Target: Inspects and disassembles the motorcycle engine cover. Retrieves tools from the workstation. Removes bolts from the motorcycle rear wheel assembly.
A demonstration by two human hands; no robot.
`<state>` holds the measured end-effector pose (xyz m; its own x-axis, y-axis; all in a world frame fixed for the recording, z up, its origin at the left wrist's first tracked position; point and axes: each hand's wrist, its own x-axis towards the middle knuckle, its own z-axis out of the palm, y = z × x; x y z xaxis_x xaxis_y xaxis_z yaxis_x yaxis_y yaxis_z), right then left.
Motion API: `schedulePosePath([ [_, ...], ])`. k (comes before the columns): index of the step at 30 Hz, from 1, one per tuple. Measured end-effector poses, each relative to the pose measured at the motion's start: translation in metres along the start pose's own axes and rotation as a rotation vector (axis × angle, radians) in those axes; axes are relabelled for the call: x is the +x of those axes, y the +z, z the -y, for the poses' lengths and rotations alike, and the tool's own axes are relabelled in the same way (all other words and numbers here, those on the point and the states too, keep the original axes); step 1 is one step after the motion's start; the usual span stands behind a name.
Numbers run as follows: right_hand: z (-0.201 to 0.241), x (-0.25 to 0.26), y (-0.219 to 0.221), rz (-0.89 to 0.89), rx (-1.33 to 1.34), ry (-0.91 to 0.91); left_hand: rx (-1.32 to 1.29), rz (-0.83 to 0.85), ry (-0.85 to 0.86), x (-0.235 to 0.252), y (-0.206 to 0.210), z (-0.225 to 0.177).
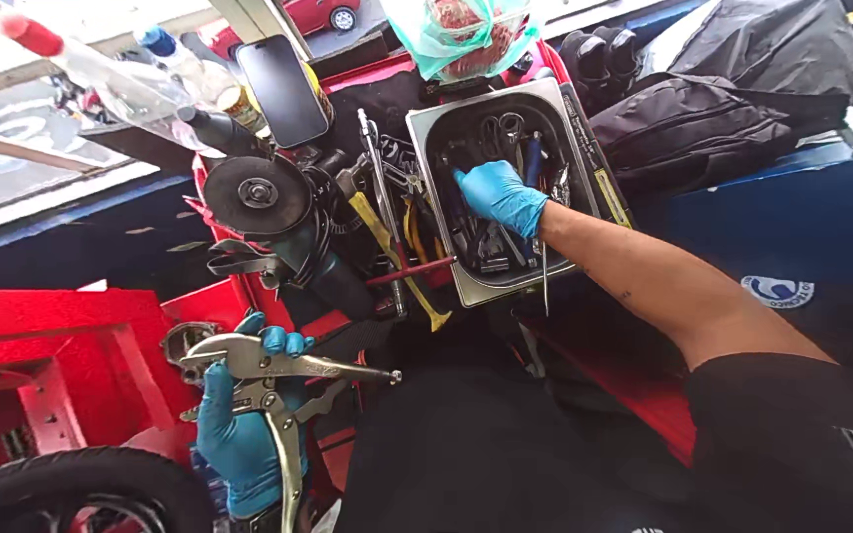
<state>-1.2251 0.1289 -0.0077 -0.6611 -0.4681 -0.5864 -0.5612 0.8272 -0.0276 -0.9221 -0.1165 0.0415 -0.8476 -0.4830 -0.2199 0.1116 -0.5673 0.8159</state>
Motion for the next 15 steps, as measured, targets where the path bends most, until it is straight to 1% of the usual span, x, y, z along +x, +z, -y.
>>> schedulePosePath([
  [3,-0.009,0.019,-0.009,0.109,0.004,-0.028,-0.11,0.136,0.065,-0.005,-0.06,0.014],
  [4,-0.015,0.029,-0.01,0.148,0.023,-0.036,-0.115,0.091,0.052,-0.009,-0.055,0.011],
  [6,-0.029,0.047,-0.008,0.16,0.072,-0.076,-0.042,-0.06,0.031,-0.016,-0.017,-0.001],
  [7,-0.036,0.05,-0.005,0.123,0.101,-0.113,-0.033,-0.074,0.033,-0.019,-0.008,-0.005],
  [8,-0.041,0.048,-0.003,0.067,0.136,-0.15,-0.021,-0.067,0.04,-0.022,-0.007,-0.007],
  [10,-0.044,0.034,-0.003,-0.071,0.215,-0.207,0.005,-0.079,0.059,-0.029,-0.015,-0.007],
  [12,-0.045,0.018,0.001,-0.19,0.328,-0.284,0.009,-0.126,0.055,-0.037,-0.024,-0.006],
  [13,-0.045,0.013,0.007,-0.23,0.391,-0.315,0.001,-0.147,0.054,-0.04,-0.027,-0.005],
  [15,-0.046,0.008,0.013,-0.254,0.492,-0.317,-0.023,-0.173,0.048,-0.042,-0.032,-0.002],
])
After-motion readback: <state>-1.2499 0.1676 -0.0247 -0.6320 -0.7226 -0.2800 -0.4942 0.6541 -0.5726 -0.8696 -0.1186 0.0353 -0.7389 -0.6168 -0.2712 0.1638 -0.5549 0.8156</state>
